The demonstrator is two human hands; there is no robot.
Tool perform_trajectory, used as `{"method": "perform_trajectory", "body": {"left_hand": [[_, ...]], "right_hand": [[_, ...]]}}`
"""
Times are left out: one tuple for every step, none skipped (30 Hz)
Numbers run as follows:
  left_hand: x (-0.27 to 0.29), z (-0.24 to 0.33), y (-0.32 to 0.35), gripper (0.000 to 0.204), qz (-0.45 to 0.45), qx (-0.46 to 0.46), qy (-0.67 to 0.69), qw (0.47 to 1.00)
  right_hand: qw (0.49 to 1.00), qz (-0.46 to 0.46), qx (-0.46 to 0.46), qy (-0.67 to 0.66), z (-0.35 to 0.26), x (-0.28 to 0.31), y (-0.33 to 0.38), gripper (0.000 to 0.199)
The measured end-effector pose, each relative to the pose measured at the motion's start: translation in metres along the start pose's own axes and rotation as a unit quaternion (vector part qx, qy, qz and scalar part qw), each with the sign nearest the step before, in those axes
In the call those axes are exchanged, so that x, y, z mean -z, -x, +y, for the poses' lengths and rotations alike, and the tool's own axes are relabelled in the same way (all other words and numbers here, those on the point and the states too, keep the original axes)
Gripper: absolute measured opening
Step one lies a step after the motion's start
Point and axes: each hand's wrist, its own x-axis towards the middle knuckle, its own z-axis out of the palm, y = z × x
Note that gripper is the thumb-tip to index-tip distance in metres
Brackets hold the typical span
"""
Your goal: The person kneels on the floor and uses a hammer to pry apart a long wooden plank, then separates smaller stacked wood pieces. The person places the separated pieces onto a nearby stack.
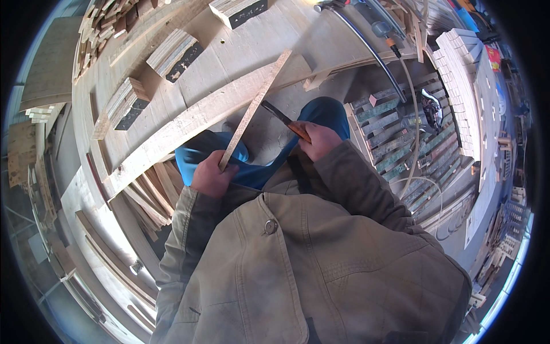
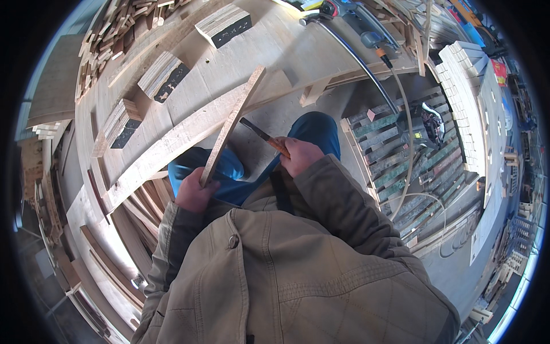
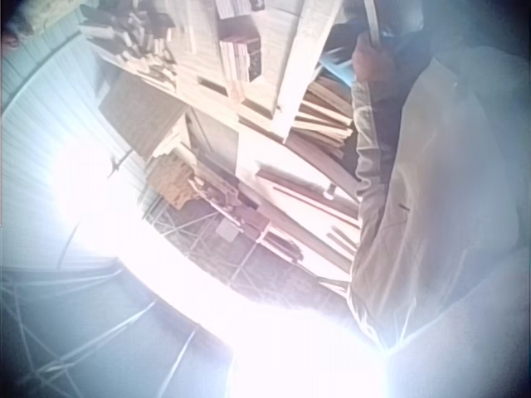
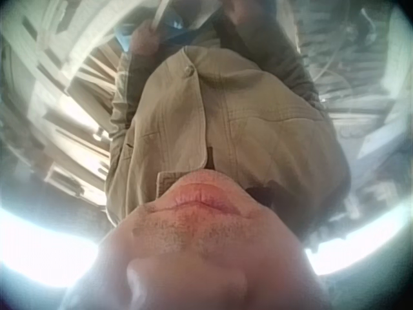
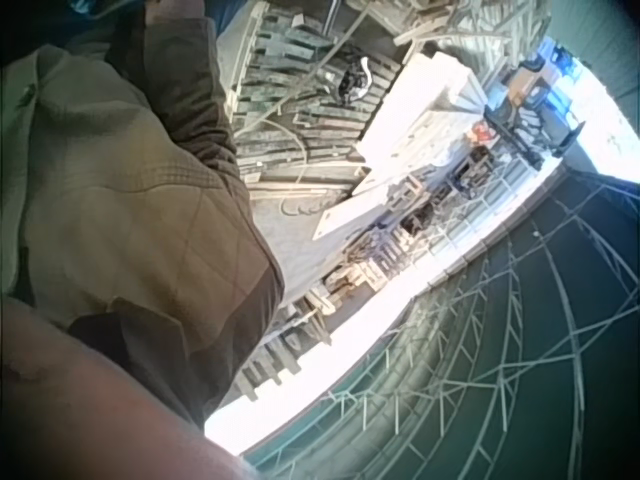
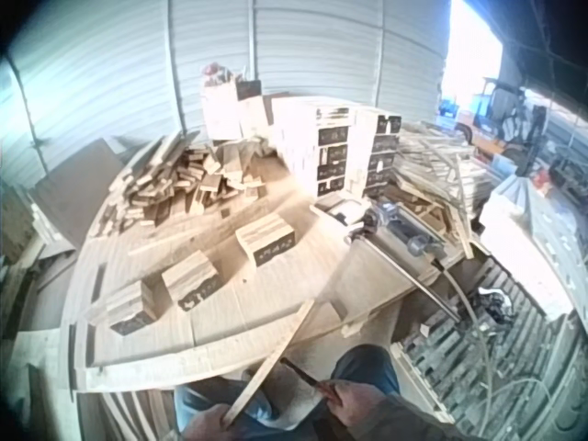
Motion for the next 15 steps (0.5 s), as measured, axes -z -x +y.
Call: {"method": "perform_trajectory", "body": {"left_hand": [[0.000,0.000,0.000,0.036,0.000,0.000,0.002,1.000],[0.000,0.000,0.000,0.036,-0.001,0.001,0.001,1.000],[0.000,0.000,0.000,0.036,-0.001,0.001,0.001,1.000],[0.000,-0.001,0.000,0.037,-0.002,0.001,0.000,1.000],[0.000,-0.001,0.000,0.037,-0.004,0.003,0.001,1.000],[0.000,-0.001,0.000,0.037,-0.007,0.005,0.002,1.000],[0.000,-0.001,0.000,0.038,-0.009,0.007,0.003,1.000],[0.000,-0.001,-0.001,0.038,-0.010,0.006,0.003,1.000],[0.000,-0.001,-0.001,0.038,-0.012,0.006,0.002,1.000],[0.000,-0.001,-0.001,0.039,-0.014,0.006,0.002,1.000],[0.000,-0.001,-0.001,0.039,-0.013,0.006,0.003,1.000],[0.000,-0.001,0.000,0.040,-0.013,0.006,0.004,1.000],[0.000,-0.001,0.000,0.040,-0.016,0.012,0.007,1.000],[0.000,-0.001,0.000,0.040,-0.014,0.008,0.004,1.000],[0.000,-0.001,0.000,0.040,-0.015,0.010,0.005,1.000]], "right_hand": [[1.000,0.007,0.007,0.002,0.000,0.000,0.000,0.044],[1.000,0.014,0.014,0.005,0.000,0.000,0.001,0.045],[1.000,0.017,0.016,0.009,0.000,0.000,0.000,0.045],[1.000,0.021,0.018,0.012,0.001,0.000,0.000,0.045],[0.999,0.024,0.020,0.016,0.002,0.000,0.000,0.045],[0.999,0.020,0.022,0.017,0.003,0.000,0.000,0.045],[0.999,0.015,0.024,0.019,0.004,0.000,-0.001,0.046],[1.000,0.012,0.024,0.017,0.005,-0.001,-0.001,0.046],[0.999,0.016,0.024,0.031,0.006,-0.003,0.000,0.046],[0.999,0.020,0.021,0.043,0.007,-0.005,0.000,0.045],[0.998,0.023,0.019,0.053,0.008,-0.006,0.000,0.045],[0.997,0.036,0.010,0.070,0.010,-0.006,-0.001,0.045],[0.995,0.047,0.000,0.086,0.011,-0.005,-0.003,0.045],[0.993,0.063,-0.005,0.100,0.013,-0.003,-0.004,0.045],[0.993,0.070,-0.001,0.091,0.014,-0.001,-0.005,0.044]]}}
